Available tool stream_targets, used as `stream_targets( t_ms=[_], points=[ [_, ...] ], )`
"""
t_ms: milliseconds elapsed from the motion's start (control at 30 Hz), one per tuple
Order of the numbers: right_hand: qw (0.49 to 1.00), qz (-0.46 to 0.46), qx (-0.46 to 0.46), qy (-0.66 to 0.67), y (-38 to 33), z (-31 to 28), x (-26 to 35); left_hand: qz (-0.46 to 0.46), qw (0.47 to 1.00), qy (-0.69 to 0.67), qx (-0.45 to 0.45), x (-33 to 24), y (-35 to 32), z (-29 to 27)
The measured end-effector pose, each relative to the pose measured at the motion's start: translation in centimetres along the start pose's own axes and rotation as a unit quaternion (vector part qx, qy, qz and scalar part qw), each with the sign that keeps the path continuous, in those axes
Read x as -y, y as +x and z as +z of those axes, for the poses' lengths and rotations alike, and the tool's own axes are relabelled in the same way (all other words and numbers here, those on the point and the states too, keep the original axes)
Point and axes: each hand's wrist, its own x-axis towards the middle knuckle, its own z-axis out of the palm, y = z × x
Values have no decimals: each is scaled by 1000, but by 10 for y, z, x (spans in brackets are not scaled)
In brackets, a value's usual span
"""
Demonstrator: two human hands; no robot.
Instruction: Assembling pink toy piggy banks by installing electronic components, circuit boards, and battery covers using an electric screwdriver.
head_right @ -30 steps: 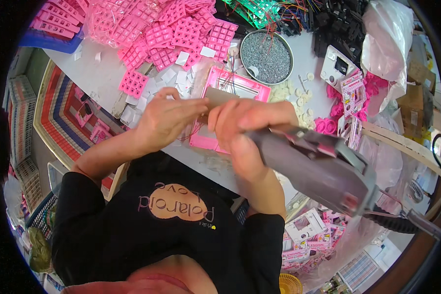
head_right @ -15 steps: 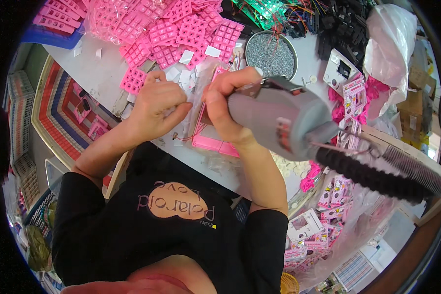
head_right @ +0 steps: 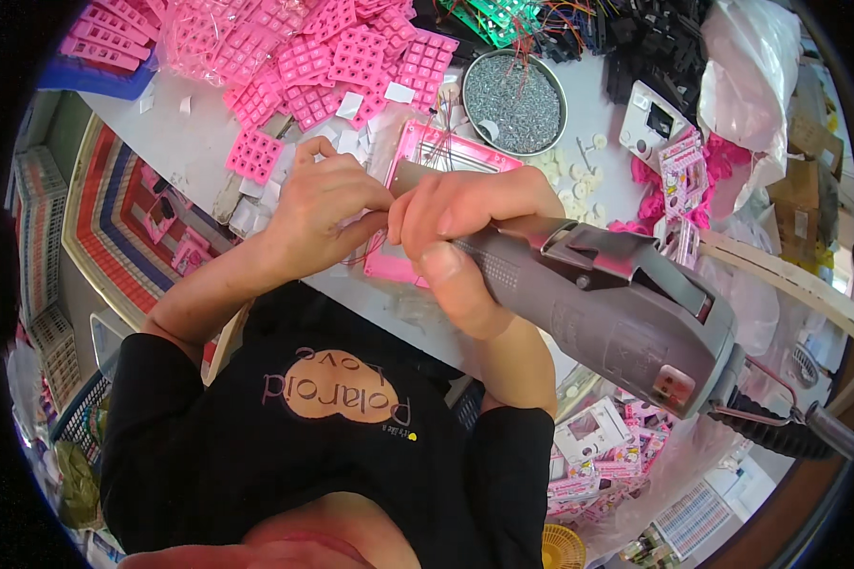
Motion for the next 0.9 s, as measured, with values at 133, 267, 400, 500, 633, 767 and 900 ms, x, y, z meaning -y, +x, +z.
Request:
stream_targets(
  t_ms=[133, 267, 400, 500, 633, 767, 900],
  points=[
    [1000, 3, 7, 10, -7, 0, 4, 13, 1000, 1, 11, -2, -2, 3],
    [999, 29, -21, -9, -18, 1, 3, -33, 997, 38, 55, -13, -1, 3],
    [997, 48, -33, -48, -30, -5, -6, -19, 985, 105, 138, -13, -8, -1],
    [994, 51, -49, -87, -29, 1, -11, -29, 983, 106, 150, -16, -8, 0],
    [987, 53, -15, -154, -33, 0, -19, -37, 983, 107, 146, -17, -10, 0],
    [982, 62, 0, -177, -35, -3, -21, -41, 981, 112, 151, -17, -11, 0],
    [983, 78, 51, -158, -29, -29, -15, -14, 987, 82, 137, -23, -9, -2]
  ],
)
